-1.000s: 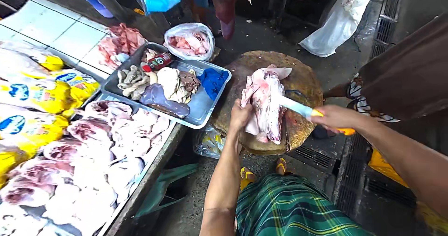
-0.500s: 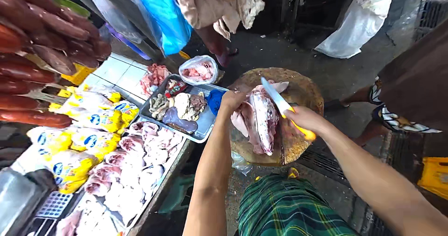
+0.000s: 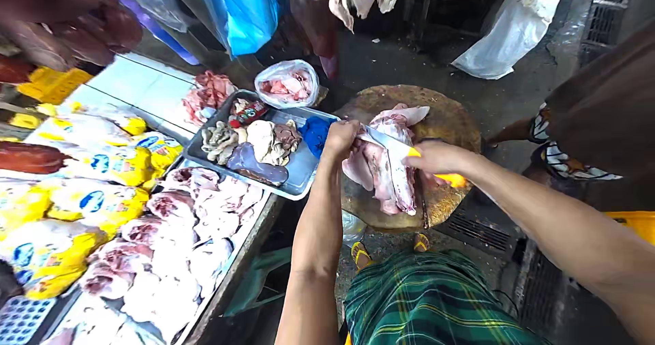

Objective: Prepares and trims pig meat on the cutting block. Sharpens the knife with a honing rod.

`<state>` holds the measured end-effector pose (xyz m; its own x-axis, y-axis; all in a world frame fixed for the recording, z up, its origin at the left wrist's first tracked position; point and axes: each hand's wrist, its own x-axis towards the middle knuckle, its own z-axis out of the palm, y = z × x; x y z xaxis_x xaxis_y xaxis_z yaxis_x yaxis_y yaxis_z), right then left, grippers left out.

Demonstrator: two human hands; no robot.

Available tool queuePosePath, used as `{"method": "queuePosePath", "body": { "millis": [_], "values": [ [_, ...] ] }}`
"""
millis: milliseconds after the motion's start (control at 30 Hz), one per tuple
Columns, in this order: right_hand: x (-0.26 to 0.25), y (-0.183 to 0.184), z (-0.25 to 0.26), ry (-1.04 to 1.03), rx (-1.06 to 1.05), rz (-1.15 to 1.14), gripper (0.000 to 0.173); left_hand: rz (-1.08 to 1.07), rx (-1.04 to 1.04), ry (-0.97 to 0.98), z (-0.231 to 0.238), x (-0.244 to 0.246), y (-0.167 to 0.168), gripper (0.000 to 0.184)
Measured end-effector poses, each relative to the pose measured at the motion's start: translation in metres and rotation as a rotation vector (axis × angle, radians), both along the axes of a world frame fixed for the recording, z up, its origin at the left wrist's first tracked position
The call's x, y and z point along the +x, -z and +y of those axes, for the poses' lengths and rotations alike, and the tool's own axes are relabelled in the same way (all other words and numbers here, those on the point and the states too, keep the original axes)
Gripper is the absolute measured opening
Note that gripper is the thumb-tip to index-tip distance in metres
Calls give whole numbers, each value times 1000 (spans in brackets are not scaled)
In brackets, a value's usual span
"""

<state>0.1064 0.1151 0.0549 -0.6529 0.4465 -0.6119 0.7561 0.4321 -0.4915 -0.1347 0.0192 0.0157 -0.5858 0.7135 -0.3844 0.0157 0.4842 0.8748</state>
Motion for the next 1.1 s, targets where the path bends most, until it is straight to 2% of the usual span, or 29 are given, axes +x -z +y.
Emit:
{"method": "queuePosePath", "body": {
  "millis": [100,167,267,367,433,567,667,800,967,1033,1100],
  "values": [
    [73,12,-50,44,128,-129,51,-313,167,15,-10,-29,22,23],
    [117,28,-74,31,215,-212,60,-490,198,3,-15,-39,31,19],
    [138,23,-102,175,268,-178,63,-591,266,14,-19,-42,42,9],
    [82,-7,-112,430,224,-22,56,-534,332,32,-22,-36,48,9],
    [16,-19,-98,461,174,-11,57,-476,357,24,-26,-30,48,10],
    [-110,-14,-50,289,236,-33,57,-362,398,14,-27,-22,46,17],
    [-147,-18,-34,175,290,-177,51,-400,395,15,-25,-28,41,16],
    [-109,-16,-44,26,317,-231,52,-786,428,-52,-23,-50,50,11],
    [-4,-9,-107,99,370,-238,41,-1189,488,-88,-34,-65,75,19],
    [50,2,-134,97,375,-375,52,-1206,458,-96,-39,-73,87,16],
    [90,8,-152,128,391,-469,61,-1047,371,-82,-44,-75,85,12]
  ]
}}
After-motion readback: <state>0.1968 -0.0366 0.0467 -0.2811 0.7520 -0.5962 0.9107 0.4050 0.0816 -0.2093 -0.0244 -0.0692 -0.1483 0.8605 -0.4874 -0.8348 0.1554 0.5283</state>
